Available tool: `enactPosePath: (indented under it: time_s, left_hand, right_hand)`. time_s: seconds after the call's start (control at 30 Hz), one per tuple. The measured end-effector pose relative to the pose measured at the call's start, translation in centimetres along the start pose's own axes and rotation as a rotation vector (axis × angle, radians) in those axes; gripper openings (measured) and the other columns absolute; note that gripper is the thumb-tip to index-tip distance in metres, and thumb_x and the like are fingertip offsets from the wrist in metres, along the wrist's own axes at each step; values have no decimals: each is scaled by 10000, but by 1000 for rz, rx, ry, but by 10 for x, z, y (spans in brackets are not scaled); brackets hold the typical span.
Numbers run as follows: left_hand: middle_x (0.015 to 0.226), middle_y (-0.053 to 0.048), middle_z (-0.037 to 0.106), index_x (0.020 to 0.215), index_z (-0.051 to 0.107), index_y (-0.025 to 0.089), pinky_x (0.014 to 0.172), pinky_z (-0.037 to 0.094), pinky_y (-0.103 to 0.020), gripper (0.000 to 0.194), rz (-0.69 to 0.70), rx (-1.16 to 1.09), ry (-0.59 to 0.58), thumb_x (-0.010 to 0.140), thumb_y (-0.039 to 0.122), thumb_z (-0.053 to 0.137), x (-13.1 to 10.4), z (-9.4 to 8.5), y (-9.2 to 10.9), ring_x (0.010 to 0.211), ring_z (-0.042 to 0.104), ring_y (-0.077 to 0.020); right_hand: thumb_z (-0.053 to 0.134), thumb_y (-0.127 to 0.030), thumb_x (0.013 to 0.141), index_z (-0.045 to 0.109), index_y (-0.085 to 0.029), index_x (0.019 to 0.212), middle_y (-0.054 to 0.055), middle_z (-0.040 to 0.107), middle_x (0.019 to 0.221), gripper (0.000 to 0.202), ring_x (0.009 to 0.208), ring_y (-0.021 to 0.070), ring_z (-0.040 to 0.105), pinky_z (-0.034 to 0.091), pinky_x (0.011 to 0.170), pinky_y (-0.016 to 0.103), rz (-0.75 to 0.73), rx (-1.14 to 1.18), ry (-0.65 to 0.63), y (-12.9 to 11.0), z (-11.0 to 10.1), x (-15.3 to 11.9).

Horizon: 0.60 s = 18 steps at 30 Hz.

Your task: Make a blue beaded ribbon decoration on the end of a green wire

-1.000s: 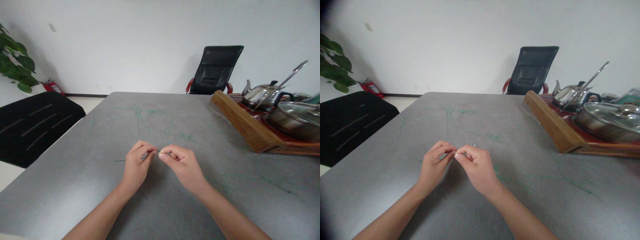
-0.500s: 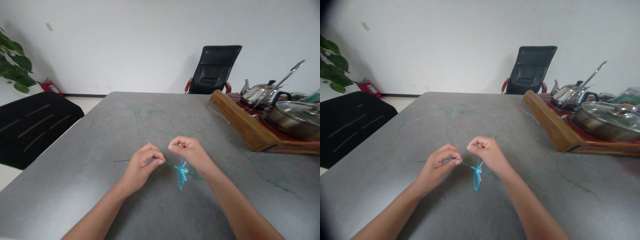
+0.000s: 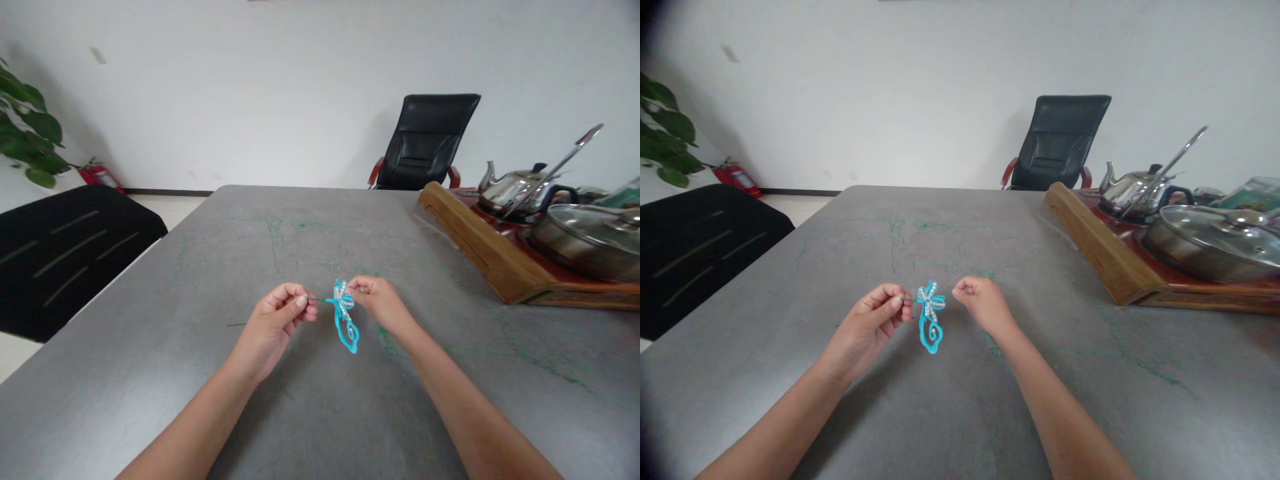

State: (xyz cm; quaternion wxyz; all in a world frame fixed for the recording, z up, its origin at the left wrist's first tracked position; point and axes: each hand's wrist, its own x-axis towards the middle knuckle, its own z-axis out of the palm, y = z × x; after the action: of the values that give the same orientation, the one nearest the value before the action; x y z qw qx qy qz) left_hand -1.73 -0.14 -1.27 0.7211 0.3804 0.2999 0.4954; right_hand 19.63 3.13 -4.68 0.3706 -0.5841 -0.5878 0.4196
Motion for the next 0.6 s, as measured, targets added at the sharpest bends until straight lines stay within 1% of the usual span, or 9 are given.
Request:
enactPosePath:
  time_s: [0.13,0.2,0.27,0.3,0.37,0.43,0.47,0.53,0.6]
  left_hand:
    - [751,-7,673,807,656,134,654,529,-154,147,-1,-105,100,742,187,777,3,-3,3,651,628,-72]
    - [768,-13,680,807,658,129,656,537,-148,160,-5,-127,151,726,175,788,4,-3,3,653,634,-69]
    - [775,-20,682,802,661,122,669,543,-147,161,-6,-125,185,722,173,790,4,-2,2,672,643,-74]
    - [775,-22,682,800,662,119,673,543,-147,159,-5,-122,194,723,174,790,4,-1,2,677,644,-76]
    - [778,-23,681,801,664,119,673,539,-147,160,-1,-123,199,722,178,791,3,2,1,679,643,-77]
    - [784,-21,679,806,665,122,669,534,-151,162,-5,-127,194,722,182,790,1,7,1,668,634,-74]
    - [785,-19,677,809,665,123,670,530,-154,159,-9,-127,189,725,183,787,0,9,1,665,627,-72]
    - [762,-10,662,791,660,120,675,520,-158,141,-15,-109,178,743,191,771,-2,14,2,651,606,-65]
    - [754,-6,659,787,657,119,702,510,-166,122,-2,-73,172,764,197,748,-4,18,4,667,602,-66]
  right_hand:
    - [578,-300,755,662,-193,672,-7,540,530,159,521,144,476,319,535,263,16,-257,160,9,-30,4]
    - [575,-263,769,689,-196,677,38,598,598,161,617,193,551,372,596,301,19,-362,218,4,-38,-1]
    - [578,-221,773,729,-202,742,108,682,836,155,865,278,599,421,739,380,-35,-462,267,-6,-37,-10]
    - [587,-203,772,746,-210,831,127,685,1004,170,1021,312,567,412,840,427,-95,-503,280,-13,-33,-15]
    - [605,-207,785,705,-225,1096,123,618,1260,328,1223,327,464,352,997,496,-341,-578,235,-25,-15,-24]
    - [638,-242,779,660,-224,1175,103,612,1289,397,1250,287,463,335,1060,472,-502,-399,128,-34,8,-32]
    - [626,-247,792,656,-239,1169,83,627,1267,379,1242,266,480,339,1068,461,-514,-265,79,-38,21,-35]
    - [567,-257,837,645,-252,1170,64,627,1270,342,1230,238,510,345,1073,450,-442,56,7,-42,42,-41]
    - [549,-276,864,635,-264,1172,49,634,1253,321,1191,215,546,386,1043,411,-313,379,-32,-44,57,-46]
